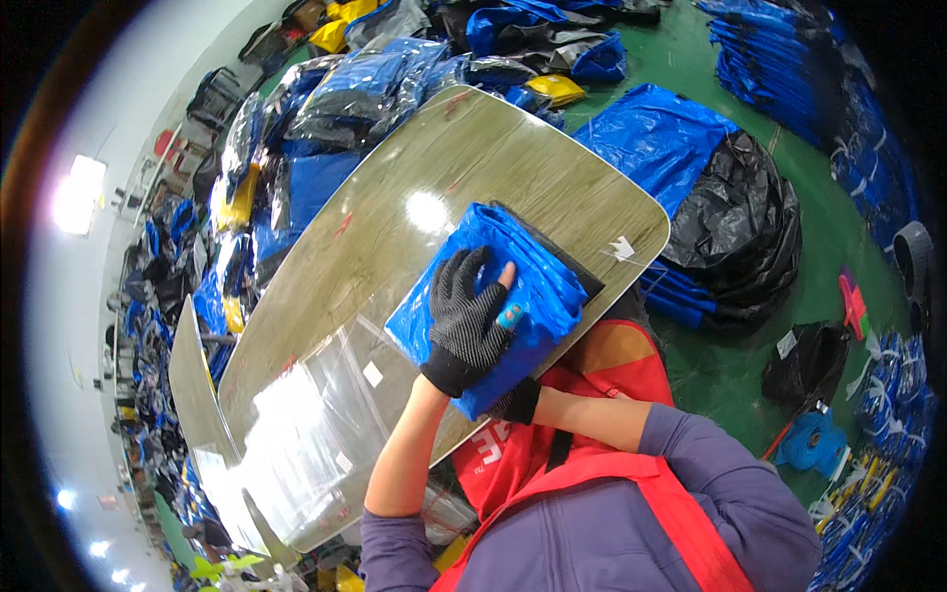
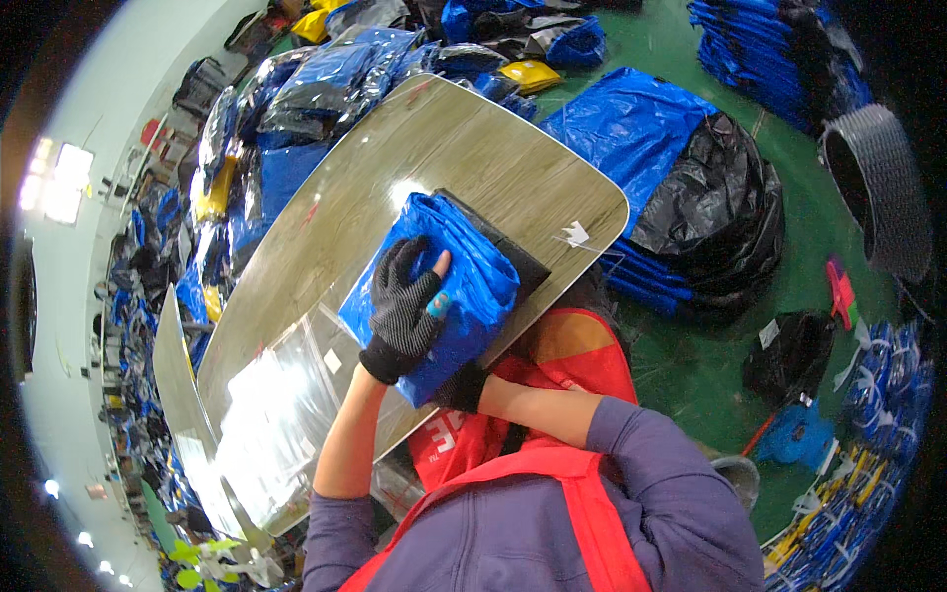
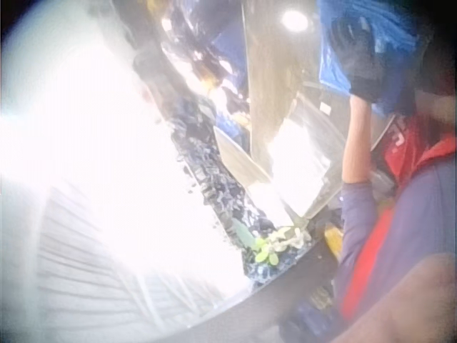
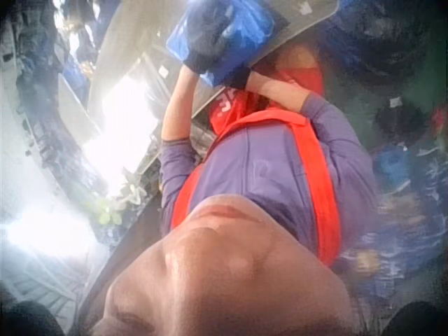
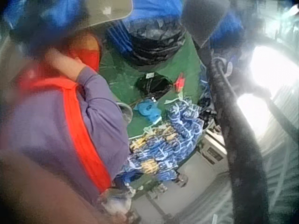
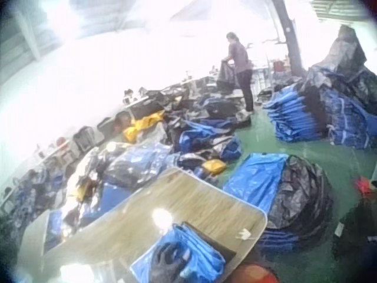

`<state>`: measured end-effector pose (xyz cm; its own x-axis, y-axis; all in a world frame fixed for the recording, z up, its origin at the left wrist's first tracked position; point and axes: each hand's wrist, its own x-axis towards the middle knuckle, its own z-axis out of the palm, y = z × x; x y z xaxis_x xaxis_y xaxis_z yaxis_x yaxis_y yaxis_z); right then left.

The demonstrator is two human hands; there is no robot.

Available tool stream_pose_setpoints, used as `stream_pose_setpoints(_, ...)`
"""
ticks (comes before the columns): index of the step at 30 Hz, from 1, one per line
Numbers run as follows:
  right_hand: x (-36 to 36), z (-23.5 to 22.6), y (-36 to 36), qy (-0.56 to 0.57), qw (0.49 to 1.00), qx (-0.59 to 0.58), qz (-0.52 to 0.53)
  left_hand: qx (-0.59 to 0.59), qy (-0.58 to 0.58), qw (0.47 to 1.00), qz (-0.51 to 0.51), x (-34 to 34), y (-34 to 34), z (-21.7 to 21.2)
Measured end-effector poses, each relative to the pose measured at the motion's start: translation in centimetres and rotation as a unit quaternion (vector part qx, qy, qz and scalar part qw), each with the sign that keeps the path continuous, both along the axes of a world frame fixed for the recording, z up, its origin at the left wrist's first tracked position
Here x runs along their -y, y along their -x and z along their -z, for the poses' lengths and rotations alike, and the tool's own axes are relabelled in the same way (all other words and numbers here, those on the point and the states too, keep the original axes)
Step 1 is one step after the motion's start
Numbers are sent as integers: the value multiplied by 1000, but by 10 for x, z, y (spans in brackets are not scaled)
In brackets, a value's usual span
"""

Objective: The person repeatedly folds blue and black plastic bags, places them into clear plastic sleeves, and sets the sealed sleeves aside on a table. The person handles the bags and sleeves by hand without visible tools.

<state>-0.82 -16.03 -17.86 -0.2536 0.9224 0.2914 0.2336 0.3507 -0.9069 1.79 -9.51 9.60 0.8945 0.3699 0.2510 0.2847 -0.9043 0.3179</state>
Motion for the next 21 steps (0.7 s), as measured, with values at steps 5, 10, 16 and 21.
stream_pose_setpoints(5,39,-44,-28,-148,942,271,130,-54,-91,994,-24,0,-23,30)
stream_pose_setpoints(10,79,-209,-110,-22,938,345,-11,-52,-95,988,-110,-7,-36,58)
stream_pose_setpoints(16,22,-239,-191,-55,920,270,277,-2,-95,981,-167,-6,-27,60)
stream_pose_setpoints(21,13,-197,-208,-174,897,289,286,-3,-150,978,-146,-43,-42,32)
